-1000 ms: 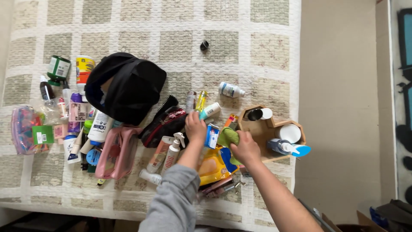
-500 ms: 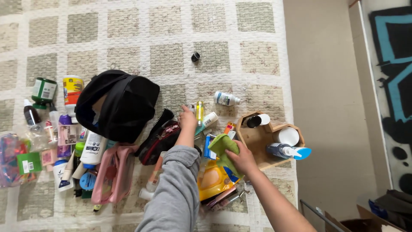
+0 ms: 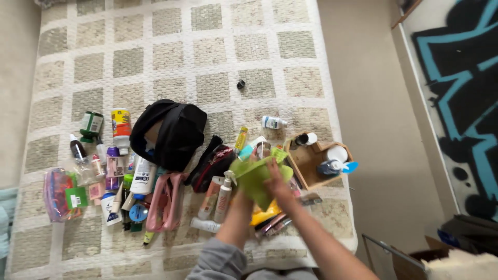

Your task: The person wipes the surfaces of various cosmetic bottles and tubes with a green cloth and places them into a wooden organizer. The person handles items one at a time, including bottles, tubes, and a small box, and arranges them in the organizer on the bed.

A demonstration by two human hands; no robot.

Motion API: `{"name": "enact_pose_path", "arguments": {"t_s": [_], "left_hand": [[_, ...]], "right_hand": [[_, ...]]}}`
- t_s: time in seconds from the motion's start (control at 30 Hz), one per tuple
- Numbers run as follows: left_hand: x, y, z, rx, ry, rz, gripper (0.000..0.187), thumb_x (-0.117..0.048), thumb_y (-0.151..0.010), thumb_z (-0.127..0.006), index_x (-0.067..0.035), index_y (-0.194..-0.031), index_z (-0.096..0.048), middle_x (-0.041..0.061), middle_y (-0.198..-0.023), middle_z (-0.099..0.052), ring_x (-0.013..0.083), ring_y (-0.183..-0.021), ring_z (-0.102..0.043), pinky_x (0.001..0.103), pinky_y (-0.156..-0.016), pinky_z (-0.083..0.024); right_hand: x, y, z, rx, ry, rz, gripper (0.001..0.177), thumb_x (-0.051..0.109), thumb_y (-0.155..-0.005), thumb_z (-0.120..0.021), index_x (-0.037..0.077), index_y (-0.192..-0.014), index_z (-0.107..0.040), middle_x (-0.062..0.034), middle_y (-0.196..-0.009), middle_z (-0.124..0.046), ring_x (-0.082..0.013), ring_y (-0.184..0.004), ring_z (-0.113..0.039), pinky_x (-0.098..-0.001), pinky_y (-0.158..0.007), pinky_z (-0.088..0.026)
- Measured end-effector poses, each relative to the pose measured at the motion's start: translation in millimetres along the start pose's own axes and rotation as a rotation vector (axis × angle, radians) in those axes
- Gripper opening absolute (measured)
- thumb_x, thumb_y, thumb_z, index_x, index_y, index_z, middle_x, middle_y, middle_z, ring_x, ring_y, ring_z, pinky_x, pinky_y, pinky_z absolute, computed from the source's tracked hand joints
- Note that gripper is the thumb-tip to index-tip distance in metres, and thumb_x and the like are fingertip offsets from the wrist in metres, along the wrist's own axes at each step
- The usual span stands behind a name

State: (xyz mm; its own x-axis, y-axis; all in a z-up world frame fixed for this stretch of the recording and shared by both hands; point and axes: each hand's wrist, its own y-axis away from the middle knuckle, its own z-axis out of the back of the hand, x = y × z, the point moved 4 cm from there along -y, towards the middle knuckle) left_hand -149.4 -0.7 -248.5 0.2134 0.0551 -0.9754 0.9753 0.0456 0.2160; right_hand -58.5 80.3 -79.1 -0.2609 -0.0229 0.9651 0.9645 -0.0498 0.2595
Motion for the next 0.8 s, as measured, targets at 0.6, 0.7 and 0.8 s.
{"name": "enact_pose_path", "arguments": {"t_s": [0.6,0.7,0.8], "left_hand": [[-160.7,196.3,-49.7,0.231,-0.072,0.080,0.053,-0.037,-0.103,-0.059,-0.020,-0.153,-0.049,0.012,-0.143,-0.055,0.0271,-0.136,-0.052,0.043,-0.109,-0.047],[-217.4,225.1,-66.8,0.189,0.061,0.058,0.056,-0.025,-0.104,-0.056,-0.012,-0.157,-0.042,0.022,-0.147,-0.049,0.0310,-0.139,-0.047,0.046,-0.116,-0.040],[-227.5,230.9,-61.5,0.226,0.286,0.254,0.052,-0.023,-0.107,-0.050,-0.009,-0.157,-0.042,0.028,-0.146,-0.051,0.0395,-0.134,-0.052,0.050,-0.116,-0.039]], "right_hand": [[26.0,-0.5,105.8,-0.398,0.355,-0.327,0.052,0.069,-0.062,-0.090,0.026,-0.089,-0.080,0.0016,-0.076,-0.074,-0.0182,-0.077,-0.074,-0.0302,-0.066,-0.057],[30.5,-0.5,118.7,-0.490,0.385,-0.290,0.057,0.073,-0.064,-0.087,0.023,-0.089,-0.079,-0.0014,-0.079,-0.074,-0.0227,-0.082,-0.074,-0.0322,-0.071,-0.058],[67.4,12.3,137.1,-0.619,0.140,-0.298,0.063,0.061,-0.073,-0.087,0.009,-0.107,-0.076,-0.0116,-0.099,-0.075,-0.0281,-0.104,-0.071,-0.0406,-0.092,-0.055]]}}
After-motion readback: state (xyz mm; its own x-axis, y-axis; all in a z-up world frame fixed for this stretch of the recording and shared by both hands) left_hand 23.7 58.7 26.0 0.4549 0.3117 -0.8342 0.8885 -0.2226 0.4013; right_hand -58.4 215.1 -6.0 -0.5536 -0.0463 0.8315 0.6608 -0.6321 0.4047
